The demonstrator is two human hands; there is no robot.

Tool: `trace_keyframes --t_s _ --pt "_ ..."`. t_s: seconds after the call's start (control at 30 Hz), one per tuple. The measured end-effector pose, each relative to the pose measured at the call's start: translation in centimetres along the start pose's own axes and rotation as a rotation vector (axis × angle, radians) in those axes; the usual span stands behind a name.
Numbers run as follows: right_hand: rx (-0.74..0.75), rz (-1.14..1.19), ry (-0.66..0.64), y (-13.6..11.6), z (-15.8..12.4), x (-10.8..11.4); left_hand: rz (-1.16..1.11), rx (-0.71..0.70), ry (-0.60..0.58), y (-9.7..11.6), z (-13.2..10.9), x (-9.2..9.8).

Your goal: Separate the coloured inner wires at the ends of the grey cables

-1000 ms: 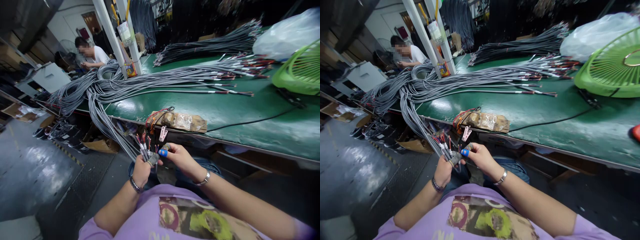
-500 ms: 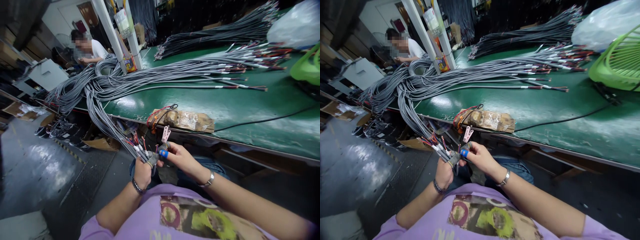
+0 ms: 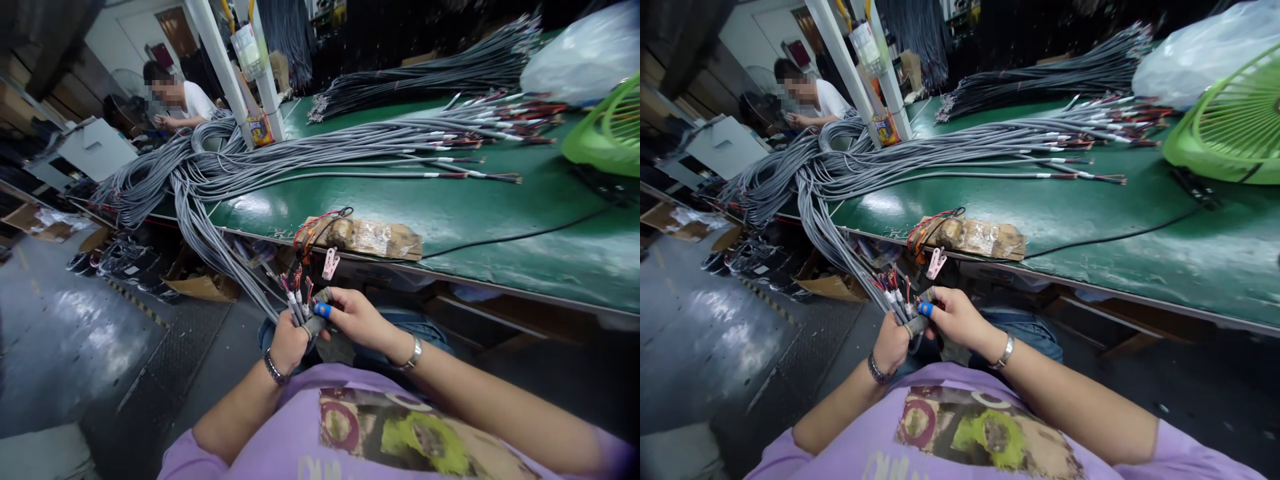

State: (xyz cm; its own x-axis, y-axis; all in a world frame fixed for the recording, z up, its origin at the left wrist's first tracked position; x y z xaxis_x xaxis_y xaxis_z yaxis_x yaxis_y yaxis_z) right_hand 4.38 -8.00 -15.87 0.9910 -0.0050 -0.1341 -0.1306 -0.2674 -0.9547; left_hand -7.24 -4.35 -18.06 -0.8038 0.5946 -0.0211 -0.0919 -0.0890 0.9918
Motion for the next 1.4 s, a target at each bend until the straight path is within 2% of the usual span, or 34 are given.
trace_keyframes --t_s 0.23,0.4,0.63,0.73,0.83,0.9,1.03,1.1,1.17,1.23,1.33,1.4 --pt "-0.020 0.107 0.114 1.3 0.1 0.4 -0.020 -0.048 0.176 0.1 -0.3 0.4" --pt "-0.053 0.152 0.154 2.3 0.4 0.9 -0.034 -0.018 0.209 0.1 -0.1 0.3" --pt "-0.054 0.201 0.190 2.2 0.3 1.9 -0.141 -0.016 0.290 0.2 0.4 0.5" --pt "-0.079 0.304 0.212 2.6 0.4 2.7 -0.198 -0.039 0.290 0.5 0.7 0.7" --pt "-0.115 0.482 0.221 3.1 0.9 3.8 -0.253 -0.009 0.246 0.8 1.0 0.8" --pt "-0.159 0.570 0.197 3.2 1.5 4.4 -0.274 0.028 0.170 1.0 1.3 0.8" --pt "-0.258 0.653 0.048 2.3 3.0 4.7 -0.292 0.109 -0.018 1.5 2.1 0.3" --pt "-0.245 0.636 -0.045 1.4 3.6 4.3 -0.307 0.143 -0.076 1.5 2.6 0.0" --pt "-0.171 0.583 -0.068 0.6 4.0 3.9 -0.330 0.161 -0.110 1.6 3.2 -0.3" --pt "-0.042 0.494 0.042 0.0 4.0 3.9 -0.344 0.172 -0.140 1.6 3.6 -0.5" --pt "0.124 0.369 0.286 -0.2 3.6 4.1 -0.355 0.193 -0.191 1.7 4.2 -0.7" --pt "0.130 0.392 0.313 -0.1 3.7 3.9 -0.371 0.202 -0.218 1.7 4.5 -0.8"
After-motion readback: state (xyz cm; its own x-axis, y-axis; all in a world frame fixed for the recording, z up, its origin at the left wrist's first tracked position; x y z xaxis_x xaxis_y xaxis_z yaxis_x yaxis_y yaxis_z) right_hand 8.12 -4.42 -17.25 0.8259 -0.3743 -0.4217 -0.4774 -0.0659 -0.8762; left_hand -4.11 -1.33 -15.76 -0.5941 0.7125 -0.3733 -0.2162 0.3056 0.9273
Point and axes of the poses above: each hand's wrist, its own z-axis towards the middle knuckle, its own x-axis out of the back of the hand, y = z × x, the point moved 4 cm from there along z, towards the middle knuckle, and after that the axes turned 14 degrees about -x, right-handed, at the moved point
